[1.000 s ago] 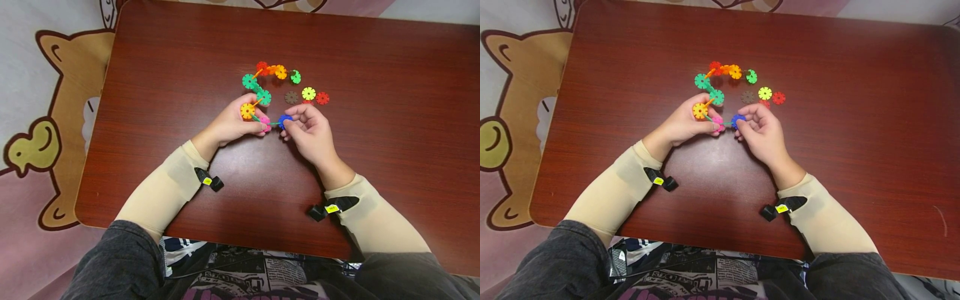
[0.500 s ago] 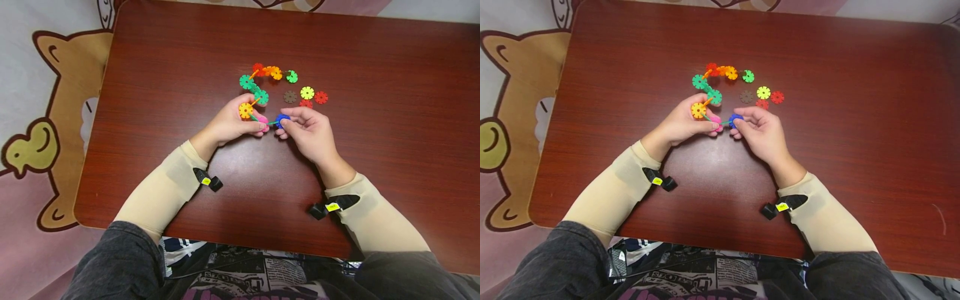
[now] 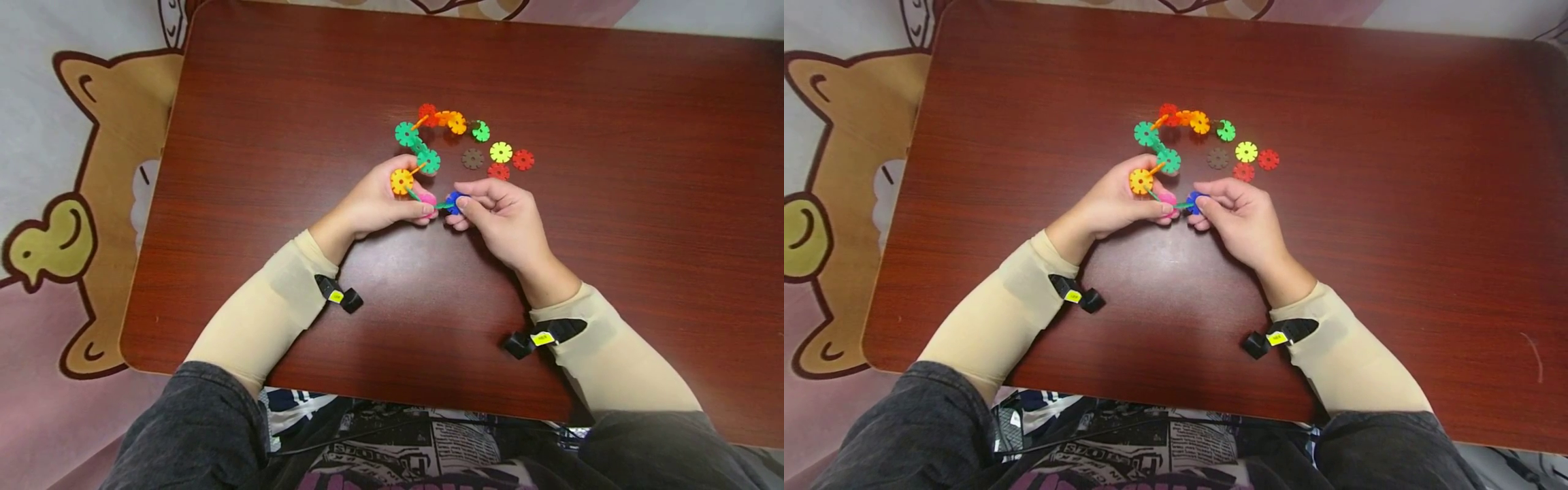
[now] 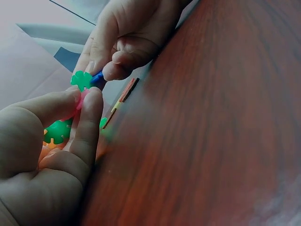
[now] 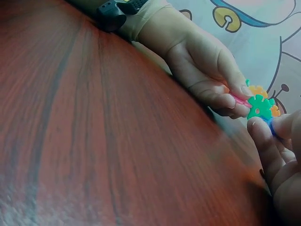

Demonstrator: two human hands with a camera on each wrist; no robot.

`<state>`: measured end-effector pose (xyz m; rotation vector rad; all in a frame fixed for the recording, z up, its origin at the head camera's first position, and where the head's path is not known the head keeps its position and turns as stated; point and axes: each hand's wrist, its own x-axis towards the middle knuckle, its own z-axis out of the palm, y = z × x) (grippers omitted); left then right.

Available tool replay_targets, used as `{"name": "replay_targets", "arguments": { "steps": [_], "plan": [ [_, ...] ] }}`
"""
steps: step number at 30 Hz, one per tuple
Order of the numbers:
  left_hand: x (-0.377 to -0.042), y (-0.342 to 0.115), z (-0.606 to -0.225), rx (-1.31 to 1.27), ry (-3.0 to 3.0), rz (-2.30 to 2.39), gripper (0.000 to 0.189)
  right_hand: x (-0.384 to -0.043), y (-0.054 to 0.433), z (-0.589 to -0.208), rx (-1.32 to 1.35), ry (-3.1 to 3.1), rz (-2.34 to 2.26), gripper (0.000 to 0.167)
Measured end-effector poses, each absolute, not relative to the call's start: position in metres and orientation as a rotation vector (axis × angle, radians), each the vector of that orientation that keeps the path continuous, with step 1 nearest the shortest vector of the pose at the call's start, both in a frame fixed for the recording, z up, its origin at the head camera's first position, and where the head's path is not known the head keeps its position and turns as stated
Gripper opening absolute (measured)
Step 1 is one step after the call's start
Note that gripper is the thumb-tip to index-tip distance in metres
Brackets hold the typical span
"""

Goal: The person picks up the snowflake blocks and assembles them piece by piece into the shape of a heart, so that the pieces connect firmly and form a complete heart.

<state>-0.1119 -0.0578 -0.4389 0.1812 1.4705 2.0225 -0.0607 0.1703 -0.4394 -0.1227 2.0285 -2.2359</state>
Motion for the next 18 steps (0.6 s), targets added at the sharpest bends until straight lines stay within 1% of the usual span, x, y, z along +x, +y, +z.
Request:
{"name": "replay_targets", "arguments": {
  "steps": [8,14,18],
  "plan": [
    [-0.112,-0.057,-0.441,0.189,1.461,2.067,0.044,-0.061,0.165,-0.442,-0.199,2.152,-2.234,0.025],
    [-0.112,-0.056,-0.441,0.137,1.401,2.091,0.043,-0.068,0.174,-0.445,-0.340,2.849,-1.879,0.015],
    [-0.113,-0.056,-0.440,0.116,1.374,2.093,0.040,-0.076,0.186,-0.444,-0.336,3.218,-1.603,0.013]
  ]
}}
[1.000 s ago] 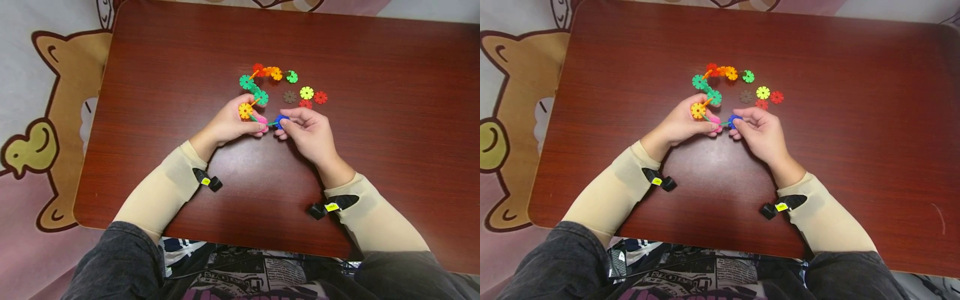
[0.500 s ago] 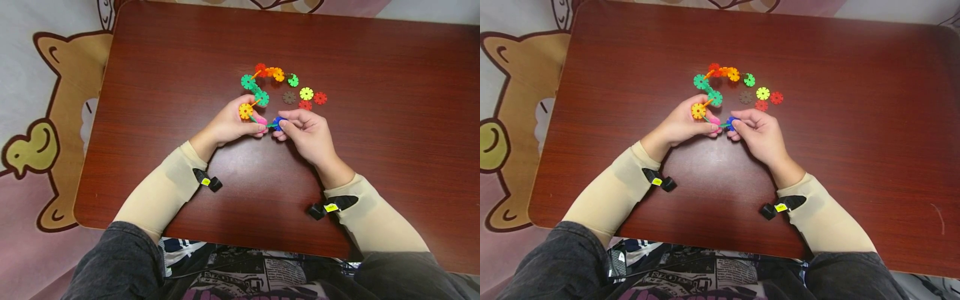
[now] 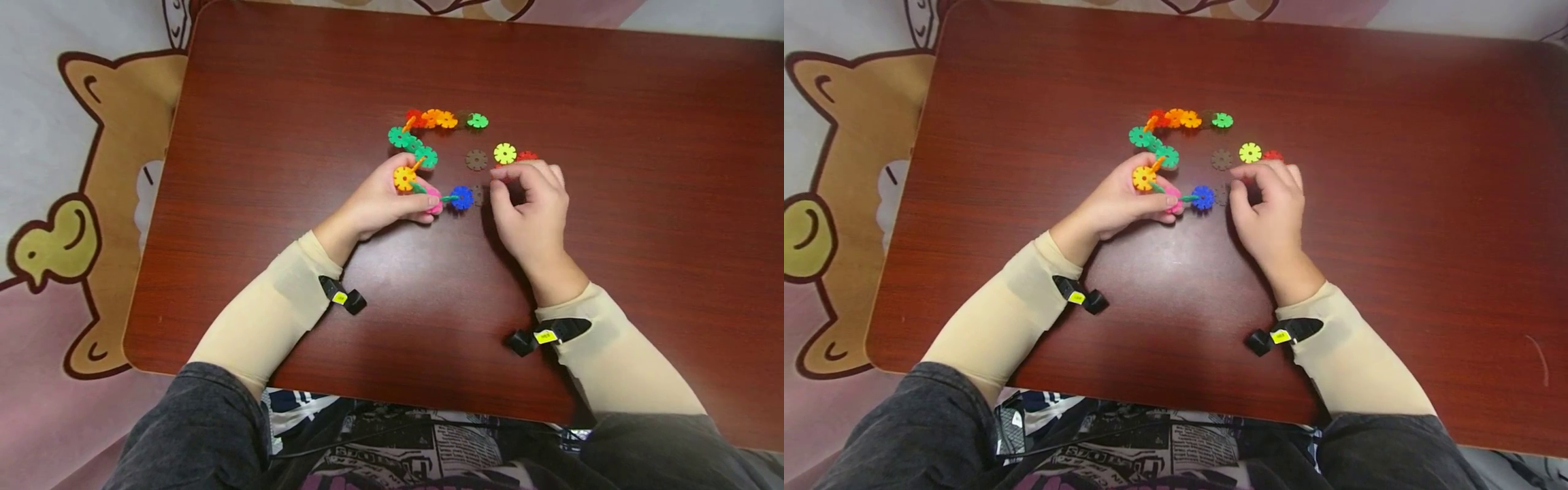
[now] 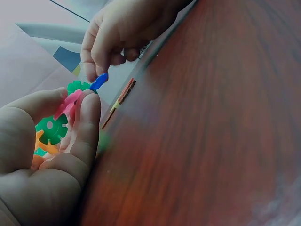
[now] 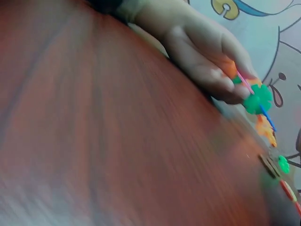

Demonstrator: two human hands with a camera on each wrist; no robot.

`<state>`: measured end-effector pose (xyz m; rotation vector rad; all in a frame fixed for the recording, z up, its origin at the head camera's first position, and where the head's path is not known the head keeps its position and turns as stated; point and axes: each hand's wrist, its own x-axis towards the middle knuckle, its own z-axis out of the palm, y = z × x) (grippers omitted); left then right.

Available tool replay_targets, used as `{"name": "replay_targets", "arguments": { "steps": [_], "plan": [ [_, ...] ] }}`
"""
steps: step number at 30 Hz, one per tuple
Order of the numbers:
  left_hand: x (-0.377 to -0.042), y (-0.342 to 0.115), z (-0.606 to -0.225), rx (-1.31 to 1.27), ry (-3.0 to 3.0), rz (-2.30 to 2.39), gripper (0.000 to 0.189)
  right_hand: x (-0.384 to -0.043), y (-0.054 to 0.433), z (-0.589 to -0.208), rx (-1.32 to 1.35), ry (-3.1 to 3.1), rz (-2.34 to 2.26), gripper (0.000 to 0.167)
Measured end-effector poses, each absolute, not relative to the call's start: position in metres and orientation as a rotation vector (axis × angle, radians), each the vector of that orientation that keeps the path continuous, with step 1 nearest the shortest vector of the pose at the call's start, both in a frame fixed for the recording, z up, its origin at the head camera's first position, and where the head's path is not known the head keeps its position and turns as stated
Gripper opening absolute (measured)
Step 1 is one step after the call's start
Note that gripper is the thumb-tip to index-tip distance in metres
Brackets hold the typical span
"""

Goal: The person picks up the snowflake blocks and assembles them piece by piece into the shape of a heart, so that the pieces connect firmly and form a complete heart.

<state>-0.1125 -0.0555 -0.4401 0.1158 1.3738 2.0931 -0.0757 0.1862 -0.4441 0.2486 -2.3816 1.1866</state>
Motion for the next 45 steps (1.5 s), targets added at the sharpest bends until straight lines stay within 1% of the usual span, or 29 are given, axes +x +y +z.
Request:
{"name": "replay_targets", "arguments": {
  "steps": [5,12,14,19,21,27,30,37,41,45],
  "plan": [
    [-0.112,-0.053,-0.439,0.123,1.366,2.083,0.038,-0.077,0.199,-0.443,0.198,-2.545,1.032,0.017],
    [-0.113,-0.055,-0.438,0.115,1.374,2.071,0.039,-0.075,0.197,-0.445,0.271,-2.792,0.936,0.037],
    [-0.113,-0.056,-0.438,0.111,1.378,2.071,0.039,-0.075,0.195,-0.444,0.253,-2.835,0.920,0.040],
    [-0.113,-0.058,-0.439,0.125,1.385,2.069,0.038,-0.076,0.192,-0.441,0.210,-2.877,0.939,0.036],
    [-0.113,-0.058,-0.439,0.131,1.387,2.069,0.038,-0.075,0.191,-0.441,0.197,-2.883,0.974,0.033],
    [-0.113,-0.058,-0.439,0.140,1.389,2.068,0.038,-0.073,0.190,-0.441,0.146,-2.822,1.117,0.030],
    [-0.113,-0.056,-0.438,0.143,1.386,2.070,0.037,-0.072,0.190,-0.442,0.183,-2.731,1.203,0.026],
    [-0.113,-0.057,-0.439,0.146,1.375,2.078,0.037,-0.070,0.190,-0.447,0.359,-2.509,1.424,0.021],
    [-0.113,-0.058,-0.439,0.135,1.380,2.072,0.038,-0.070,0.189,-0.448,0.380,-2.430,1.511,0.015],
    [-0.113,-0.060,-0.439,0.134,1.399,2.055,0.039,-0.069,0.189,-0.449,0.400,-2.417,1.552,0.014]
  ]
}}
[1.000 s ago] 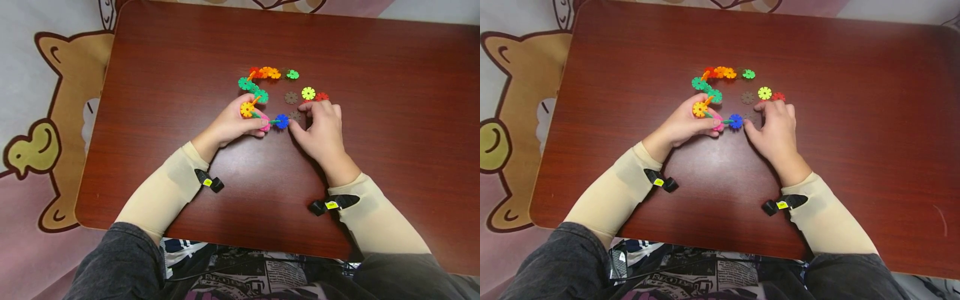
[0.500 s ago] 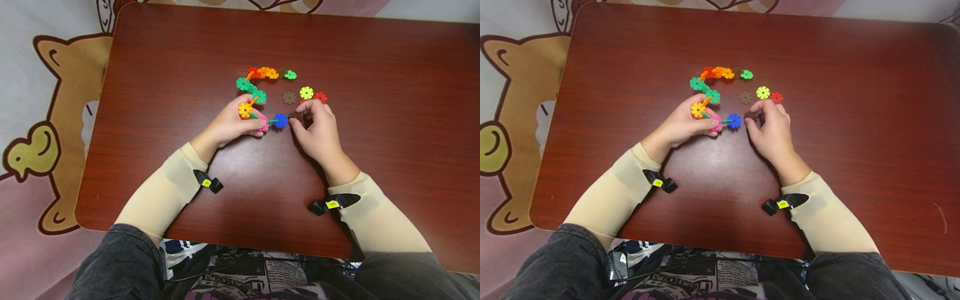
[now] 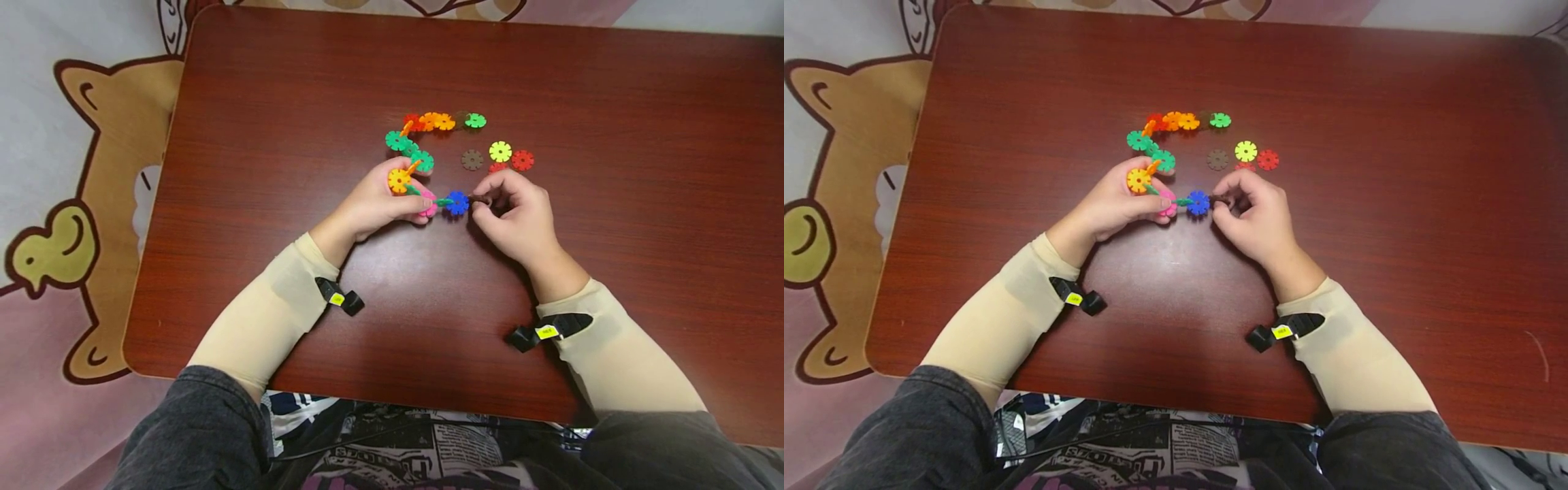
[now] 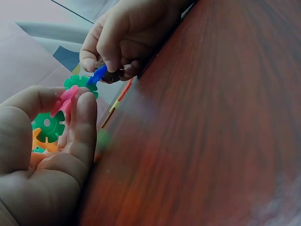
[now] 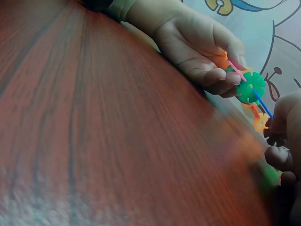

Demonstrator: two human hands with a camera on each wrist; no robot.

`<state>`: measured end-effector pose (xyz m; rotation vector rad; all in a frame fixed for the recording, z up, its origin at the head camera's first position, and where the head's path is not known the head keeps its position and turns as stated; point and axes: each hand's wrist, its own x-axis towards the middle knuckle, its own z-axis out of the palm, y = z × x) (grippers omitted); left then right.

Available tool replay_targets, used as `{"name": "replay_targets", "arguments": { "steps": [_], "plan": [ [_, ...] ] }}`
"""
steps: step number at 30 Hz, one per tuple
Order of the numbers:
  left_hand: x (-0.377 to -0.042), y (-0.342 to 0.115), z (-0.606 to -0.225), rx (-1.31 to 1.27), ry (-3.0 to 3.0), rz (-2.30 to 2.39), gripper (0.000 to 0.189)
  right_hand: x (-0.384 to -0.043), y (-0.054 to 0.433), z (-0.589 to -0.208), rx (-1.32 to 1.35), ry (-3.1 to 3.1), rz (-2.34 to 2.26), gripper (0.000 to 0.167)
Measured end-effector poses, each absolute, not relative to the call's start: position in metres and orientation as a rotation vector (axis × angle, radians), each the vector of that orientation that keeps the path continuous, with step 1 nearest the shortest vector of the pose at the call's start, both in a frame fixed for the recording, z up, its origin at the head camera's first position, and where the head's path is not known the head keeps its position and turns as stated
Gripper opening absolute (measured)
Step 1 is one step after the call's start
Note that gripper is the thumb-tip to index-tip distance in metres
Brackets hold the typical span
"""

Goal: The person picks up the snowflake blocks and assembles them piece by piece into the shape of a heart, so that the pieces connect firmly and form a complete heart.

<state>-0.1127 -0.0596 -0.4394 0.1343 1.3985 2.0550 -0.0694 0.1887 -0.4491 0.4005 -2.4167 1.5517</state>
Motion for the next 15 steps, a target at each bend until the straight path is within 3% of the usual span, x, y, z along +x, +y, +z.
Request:
{"name": "replay_targets", "arguments": {
  "steps": [15],
  "plan": [
    [-0.1118,-0.0598,-0.4403,0.145,1.383,2.074,0.036,-0.0689,0.1889,-0.4489,0.436,-2.424,1.553,0.011]
  ]
}}
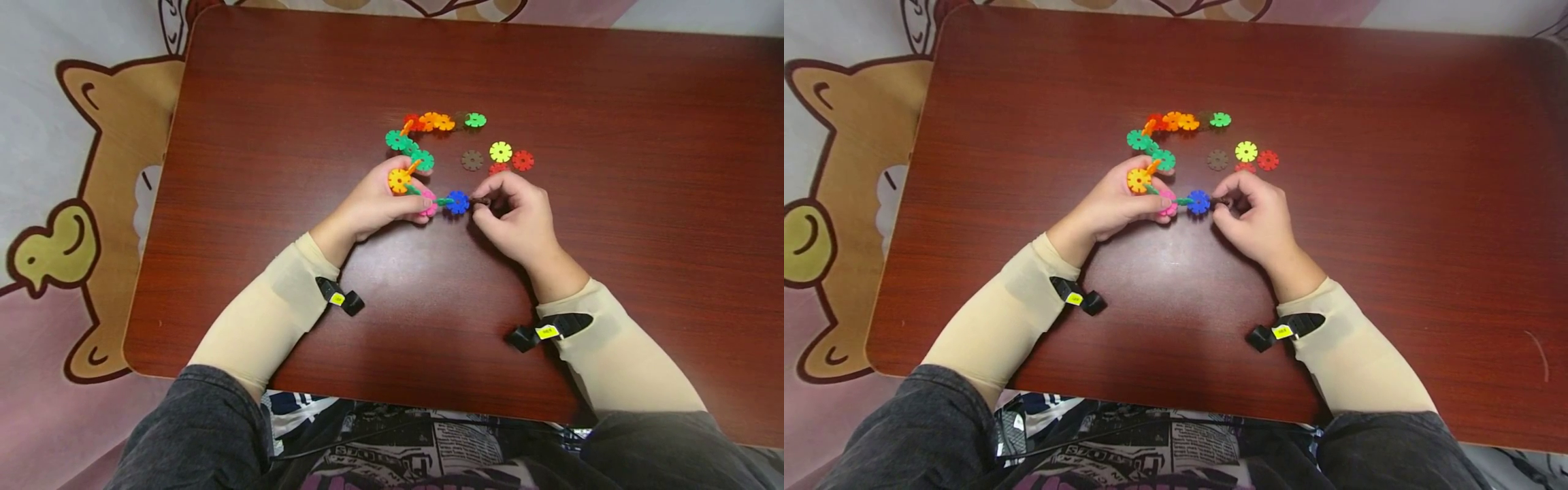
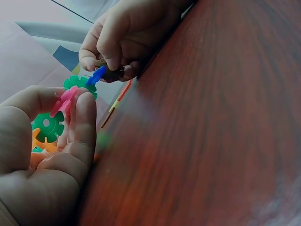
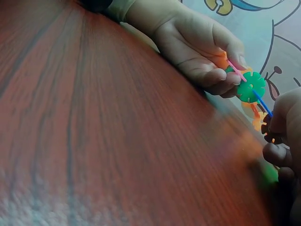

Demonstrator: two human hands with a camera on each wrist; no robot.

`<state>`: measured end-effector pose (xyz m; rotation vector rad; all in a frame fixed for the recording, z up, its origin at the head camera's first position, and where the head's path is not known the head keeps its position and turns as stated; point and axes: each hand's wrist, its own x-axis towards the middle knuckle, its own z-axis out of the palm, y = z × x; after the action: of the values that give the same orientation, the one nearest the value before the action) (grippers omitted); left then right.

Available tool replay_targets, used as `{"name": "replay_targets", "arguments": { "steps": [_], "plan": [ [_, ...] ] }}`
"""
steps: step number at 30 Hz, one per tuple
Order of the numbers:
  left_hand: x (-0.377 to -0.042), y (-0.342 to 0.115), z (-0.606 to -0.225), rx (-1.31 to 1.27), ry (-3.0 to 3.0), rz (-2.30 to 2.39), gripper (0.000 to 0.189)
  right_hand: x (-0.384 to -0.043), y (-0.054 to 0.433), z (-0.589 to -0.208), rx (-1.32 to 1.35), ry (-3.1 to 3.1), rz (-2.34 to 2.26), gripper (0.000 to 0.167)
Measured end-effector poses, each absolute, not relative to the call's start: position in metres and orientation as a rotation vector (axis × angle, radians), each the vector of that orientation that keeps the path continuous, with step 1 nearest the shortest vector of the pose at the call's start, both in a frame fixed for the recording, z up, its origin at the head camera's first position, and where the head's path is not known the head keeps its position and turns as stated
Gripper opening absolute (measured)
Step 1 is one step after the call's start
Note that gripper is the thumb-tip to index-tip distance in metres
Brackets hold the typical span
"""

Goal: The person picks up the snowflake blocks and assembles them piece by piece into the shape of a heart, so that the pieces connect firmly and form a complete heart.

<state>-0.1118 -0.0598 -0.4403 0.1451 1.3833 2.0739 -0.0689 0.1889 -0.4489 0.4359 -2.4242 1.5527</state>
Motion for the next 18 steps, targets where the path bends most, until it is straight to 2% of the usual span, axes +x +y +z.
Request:
{"name": "replay_targets", "arguments": {
  "steps": [18],
  "plan": [
    [-0.1131,-0.0606,-0.4360,0.089,1.439,2.051,0.047,-0.0743,0.1982,-0.4465,0.608,-2.438,1.510,0.015]
  ]
}}
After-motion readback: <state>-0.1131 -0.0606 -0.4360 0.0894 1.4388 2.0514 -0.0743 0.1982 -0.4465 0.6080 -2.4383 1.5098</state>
